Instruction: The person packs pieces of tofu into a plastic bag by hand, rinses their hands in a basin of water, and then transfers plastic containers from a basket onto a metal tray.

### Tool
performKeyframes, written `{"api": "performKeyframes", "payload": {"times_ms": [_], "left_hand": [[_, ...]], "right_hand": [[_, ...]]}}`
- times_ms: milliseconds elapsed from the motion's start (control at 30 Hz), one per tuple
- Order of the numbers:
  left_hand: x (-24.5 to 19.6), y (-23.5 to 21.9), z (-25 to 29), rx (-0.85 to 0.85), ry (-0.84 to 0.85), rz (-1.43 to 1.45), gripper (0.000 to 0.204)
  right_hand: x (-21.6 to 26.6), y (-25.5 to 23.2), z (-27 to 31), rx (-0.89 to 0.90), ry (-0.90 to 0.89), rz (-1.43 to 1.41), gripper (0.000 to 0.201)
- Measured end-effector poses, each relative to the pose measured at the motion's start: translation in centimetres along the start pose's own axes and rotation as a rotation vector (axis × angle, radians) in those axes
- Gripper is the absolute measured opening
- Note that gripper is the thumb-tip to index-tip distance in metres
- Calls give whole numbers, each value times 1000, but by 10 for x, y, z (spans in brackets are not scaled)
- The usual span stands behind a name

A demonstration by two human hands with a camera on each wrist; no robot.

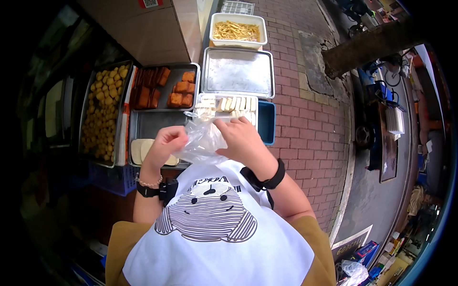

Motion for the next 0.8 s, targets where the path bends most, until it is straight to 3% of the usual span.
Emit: {"api": "performKeyframes", "payload": {"times_ms": [33,67,100,133,200,233,400,467,500,567,633,667,733,800], "left_hand": [[-5,0,-2,-180,-14,-301,24],[-12,-3,-1,-360,-29,-602,22],[-8,-5,-2,-425,-162,-968,16],[-2,-6,-4,-425,-166,-968,16],[-15,-13,3,-778,97,-1304,38],[6,-26,-4,-738,-103,-1282,70],[8,-20,2,-836,-29,-1433,85],[12,-20,0,-845,-34,-1480,88],[13,-20,-3,-820,-27,-1448,85],[15,-18,-8,-792,-19,-1417,81],[0,-8,-5,-819,208,-1293,61],[-1,-6,-7,-817,209,-1295,61],[4,-25,-10,-773,78,-805,36],[-1,-25,-10,-777,168,-701,30]], "right_hand": [[1,4,0,49,35,101,75],[4,5,1,48,35,99,75],[9,3,1,52,1,192,76],[15,3,1,56,-35,285,76],[9,17,6,85,-1,299,79],[10,16,8,53,0,290,77],[8,6,16,-135,43,319,62],[-8,-4,24,-273,165,394,42],[-16,-13,28,-408,202,351,26],[-24,-21,30,-474,250,348,23],[-23,-38,33,-603,290,374,19],[-25,-38,33,-605,293,374,19],[-47,-38,48,-775,418,102,20],[-56,-33,54,-834,411,10,22]]}}
Point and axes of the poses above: each hand's wrist, its own z-axis away from the middle knuckle, its own y-axis out of the palm, x = y × z, the point moved 10 cm from there along -z, towards the middle knuckle, and after that the axes turned 15 degrees about -y, right-handed, at the moved point
